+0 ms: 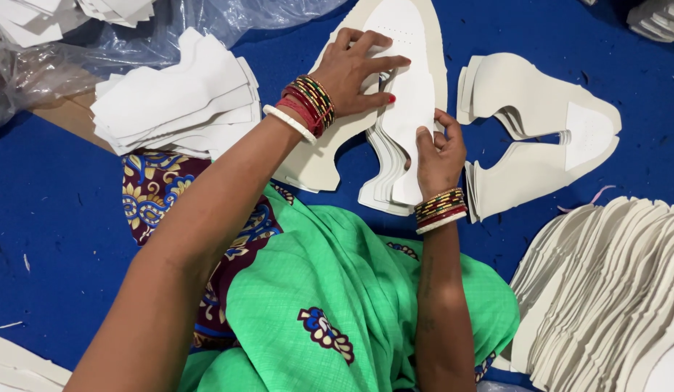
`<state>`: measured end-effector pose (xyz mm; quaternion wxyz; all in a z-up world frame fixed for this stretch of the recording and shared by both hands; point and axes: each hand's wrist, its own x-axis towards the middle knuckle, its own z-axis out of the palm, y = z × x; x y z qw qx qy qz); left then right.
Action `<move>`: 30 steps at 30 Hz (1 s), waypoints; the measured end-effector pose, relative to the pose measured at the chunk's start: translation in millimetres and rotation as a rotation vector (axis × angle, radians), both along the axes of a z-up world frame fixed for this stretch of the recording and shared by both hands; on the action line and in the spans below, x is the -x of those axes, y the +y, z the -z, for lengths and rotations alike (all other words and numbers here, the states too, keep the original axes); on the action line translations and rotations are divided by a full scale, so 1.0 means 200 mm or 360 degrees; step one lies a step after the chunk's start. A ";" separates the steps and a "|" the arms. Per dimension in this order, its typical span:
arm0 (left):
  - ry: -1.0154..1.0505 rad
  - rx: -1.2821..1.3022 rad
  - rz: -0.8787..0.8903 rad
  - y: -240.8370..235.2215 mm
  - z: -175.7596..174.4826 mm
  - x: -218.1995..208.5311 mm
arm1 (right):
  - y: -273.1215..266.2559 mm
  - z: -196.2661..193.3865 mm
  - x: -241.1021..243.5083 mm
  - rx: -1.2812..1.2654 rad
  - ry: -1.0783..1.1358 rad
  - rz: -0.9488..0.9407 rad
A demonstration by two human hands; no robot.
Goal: The person sorts and stacks white shoe upper components into organized piles.
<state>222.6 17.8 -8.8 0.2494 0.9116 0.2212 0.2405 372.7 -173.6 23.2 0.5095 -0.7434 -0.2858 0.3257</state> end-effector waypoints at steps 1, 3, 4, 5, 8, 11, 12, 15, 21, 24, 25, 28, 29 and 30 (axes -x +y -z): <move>0.0001 0.0003 0.0005 -0.01 -0.01 0.00 | 0.01 0.00 0.00 0.0003 0.0001 0.0005; 0.0108 -0.0076 0.0006 -0.02 -0.04 0.00 | 0.01 -0.01 0.01 0.0013 -0.0028 0.0005; 0.0109 -0.0074 0.0011 -0.03 -0.06 0.00 | 0.02 0.00 0.01 0.0015 -0.0028 0.0009; 0.0182 -0.0045 -0.0020 -0.05 -0.08 0.00 | 0.02 0.01 0.01 0.0050 -0.0095 0.0021; 0.0253 -0.0078 -0.0076 -0.07 -0.06 -0.02 | -0.01 0.03 -0.04 0.0143 -0.0333 -0.0046; 0.0251 -0.0150 -0.0138 -0.10 -0.04 -0.02 | -0.11 -0.04 -0.06 0.0103 -0.0564 -0.0385; 0.0243 -0.0176 -0.0171 -0.10 -0.04 -0.02 | -0.13 -0.08 -0.07 -0.0012 -0.0627 -0.0639; 0.0330 -0.0095 -0.0194 -0.10 -0.04 -0.02 | -0.31 -0.12 -0.09 0.0444 0.0090 -0.0646; 0.0279 -0.0155 -0.0223 -0.10 0.03 -0.05 | -0.42 -0.08 -0.06 0.0191 0.0383 -0.0588; 0.0225 -0.0143 -0.0197 -0.10 0.03 -0.05 | -0.42 -0.10 -0.04 0.0266 0.0290 -0.0569; 0.0225 -0.0142 -0.0203 -0.10 0.02 -0.05 | -0.41 -0.12 -0.03 0.0267 0.0289 -0.0576; 0.0238 -0.0183 -0.0239 -0.10 0.03 -0.04 | -0.40 -0.14 -0.02 0.0299 0.0382 -0.0580; 0.0252 -0.0185 -0.0224 -0.10 0.03 -0.04 | -0.41 -0.14 -0.02 0.0291 0.0419 -0.0606; 0.0267 -0.0187 -0.0209 -0.10 0.03 -0.04 | -0.41 -0.14 -0.03 0.0283 0.0456 -0.0631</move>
